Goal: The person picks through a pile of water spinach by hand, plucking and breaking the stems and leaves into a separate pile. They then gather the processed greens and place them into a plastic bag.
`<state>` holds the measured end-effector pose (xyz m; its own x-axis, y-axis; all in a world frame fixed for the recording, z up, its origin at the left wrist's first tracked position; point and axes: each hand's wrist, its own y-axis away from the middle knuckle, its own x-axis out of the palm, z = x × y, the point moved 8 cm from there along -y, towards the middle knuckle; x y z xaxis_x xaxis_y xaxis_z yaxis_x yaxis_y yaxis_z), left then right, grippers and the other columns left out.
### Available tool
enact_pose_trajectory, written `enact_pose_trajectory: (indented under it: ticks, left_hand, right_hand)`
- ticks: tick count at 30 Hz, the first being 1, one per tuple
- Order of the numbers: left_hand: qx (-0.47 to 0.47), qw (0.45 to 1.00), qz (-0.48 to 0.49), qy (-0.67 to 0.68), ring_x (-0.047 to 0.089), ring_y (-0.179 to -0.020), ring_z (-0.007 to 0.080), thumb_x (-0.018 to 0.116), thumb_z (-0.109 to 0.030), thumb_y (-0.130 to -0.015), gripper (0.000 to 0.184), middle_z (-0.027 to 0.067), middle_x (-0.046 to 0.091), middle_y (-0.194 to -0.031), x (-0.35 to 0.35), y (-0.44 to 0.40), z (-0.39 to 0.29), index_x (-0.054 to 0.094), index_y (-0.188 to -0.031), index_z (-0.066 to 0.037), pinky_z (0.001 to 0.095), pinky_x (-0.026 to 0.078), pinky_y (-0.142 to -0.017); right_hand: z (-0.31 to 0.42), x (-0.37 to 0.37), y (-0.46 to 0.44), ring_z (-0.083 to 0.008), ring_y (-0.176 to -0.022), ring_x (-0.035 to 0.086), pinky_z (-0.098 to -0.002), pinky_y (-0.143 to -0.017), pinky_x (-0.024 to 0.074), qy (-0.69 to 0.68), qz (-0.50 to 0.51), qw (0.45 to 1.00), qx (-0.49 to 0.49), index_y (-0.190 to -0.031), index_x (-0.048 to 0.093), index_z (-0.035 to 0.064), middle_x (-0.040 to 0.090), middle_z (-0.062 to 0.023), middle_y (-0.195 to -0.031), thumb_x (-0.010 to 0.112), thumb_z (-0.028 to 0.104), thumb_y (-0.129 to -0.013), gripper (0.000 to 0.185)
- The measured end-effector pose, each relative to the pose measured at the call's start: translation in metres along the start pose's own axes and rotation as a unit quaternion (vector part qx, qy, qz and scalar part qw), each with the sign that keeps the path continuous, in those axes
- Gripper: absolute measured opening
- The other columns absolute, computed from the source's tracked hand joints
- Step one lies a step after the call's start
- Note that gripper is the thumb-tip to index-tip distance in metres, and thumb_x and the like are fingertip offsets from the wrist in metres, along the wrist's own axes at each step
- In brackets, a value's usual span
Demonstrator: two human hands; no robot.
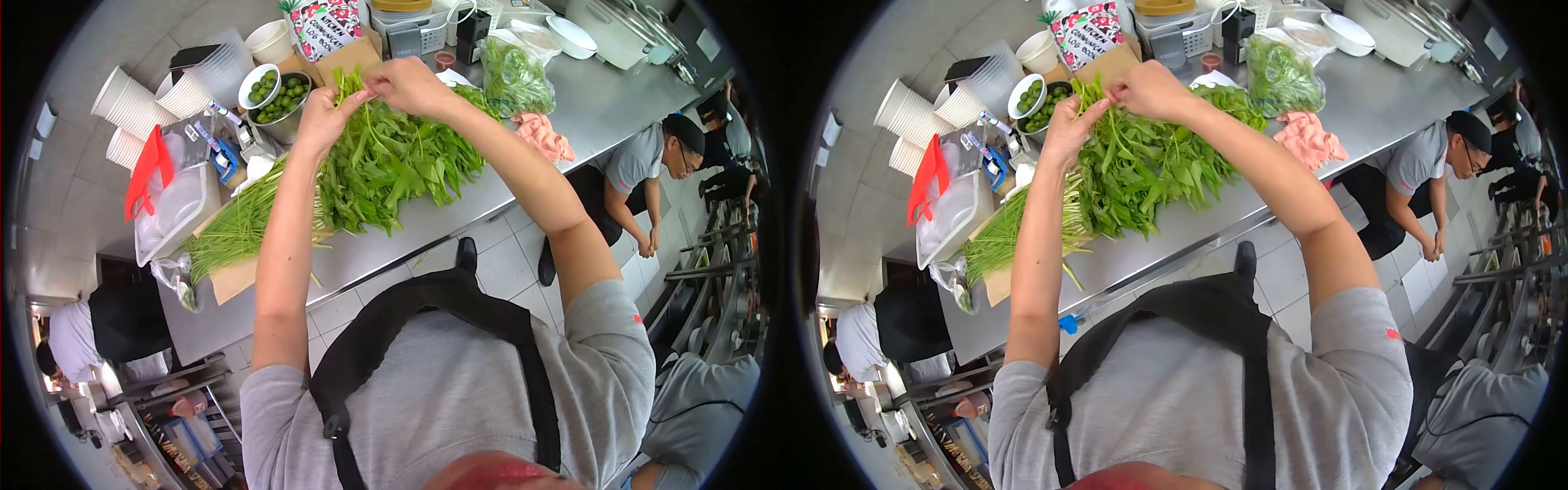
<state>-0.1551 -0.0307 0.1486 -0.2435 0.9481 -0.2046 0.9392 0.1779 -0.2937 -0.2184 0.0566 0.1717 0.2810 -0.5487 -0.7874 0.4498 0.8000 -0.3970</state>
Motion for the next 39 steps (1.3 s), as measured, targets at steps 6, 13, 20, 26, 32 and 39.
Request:
enact_pose_trajectory:
  ticks: [6,13,20,26,32,39]
  left_hand:
    - [0.001,0.992,-0.073,-0.104,0.051,-0.07,0.0084,0.059,-0.017,-0.077,0.02,0.004,0.06,-0.079,-0.022,0.019,-0.021,0.06,-0.087,0.0,0.0233,0.041,-0.066]
    - [-0.009,0.992,-0.107,-0.069,0.048,-0.077,0.0078,0.053,-0.019,-0.083,0.017,0.0,0.056,-0.083,-0.059,0.038,-0.02,0.059,-0.084,-0.004,0.0227,0.037,-0.071]
    - [0.11,0.973,-0.122,-0.162,0.046,-0.078,0.0098,0.049,-0.02,-0.085,0.018,-0.0005,0.054,-0.082,-0.061,0.03,-0.025,0.057,-0.084,-0.004,0.0232,0.034,-0.073]
    - [0.087,0.988,-0.103,-0.08,0.048,-0.083,0.0151,0.051,-0.02,-0.082,0.019,0.0042,0.058,-0.084,-0.041,0.025,-0.03,0.06,-0.082,-0.003,0.0281,0.035,-0.078]
    - [0.019,0.998,-0.058,0.005,0.05,-0.079,0.0085,0.054,-0.018,-0.082,0.022,0.0033,0.059,-0.082,-0.011,0.01,-0.031,0.057,-0.096,-0.002,0.0233,0.039,-0.073]
    - [0.022,0.996,-0.05,0.067,0.049,-0.068,0.007,0.054,-0.013,-0.08,0.017,0.0039,0.059,-0.075,0.035,-0.026,-0.024,0.06,-0.09,0.0,0.0215,0.039,-0.059]
  right_hand:
    - [-0.038,-0.01,-0.019,-0.0283,-0.074,0.059,-0.0354,-0.069,0.0461,0.004,-0.073,0.997,0.006,-0.085,0.063,0.0131,0.062,-0.01,-0.077,0.054,0.019,-0.072,0.018]
    - [-0.107,-0.01,-0.006,-0.0293,-0.08,0.058,-0.0349,-0.074,0.0453,0.089,0.06,0.988,0.108,-0.09,0.062,0.0131,0.061,-0.0144,-0.085,0.055,0.017,-0.069,0.022]
    - [-0.135,0.001,0.035,-0.029,-0.094,0.055,-0.0372,-0.078,0.045,0.265,0.161,0.896,0.319,-0.096,0.06,0.0063,0.057,-0.015,-0.101,0.056,0.016,-0.068,0.03]
    - [-0.13,-0.031,0.027,-0.0238,-0.077,0.059,-0.0307,-0.069,0.0465,0.118,0.029,0.957,0.265,-0.078,0.062,0.0051,0.062,-0.013,-0.08,0.06,0.022,-0.064,0.022]
    - [-0.109,-0.075,0.001,-0.0088,-0.052,0.05,-0.0236,-0.05,0.0398,-0.131,-0.065,0.978,0.148,-0.064,0.061,0.0038,0.058,-0.0023,-0.056,0.066,0.019,-0.065,0.016]
    - [-0.059,-0.067,0.006,-0.0033,-0.052,0.047,-0.0174,-0.042,0.034,-0.212,-0.04,0.948,0.234,-0.068,0.06,0.0033,0.057,-0.0013,-0.06,0.063,0.014,-0.071,0.012]
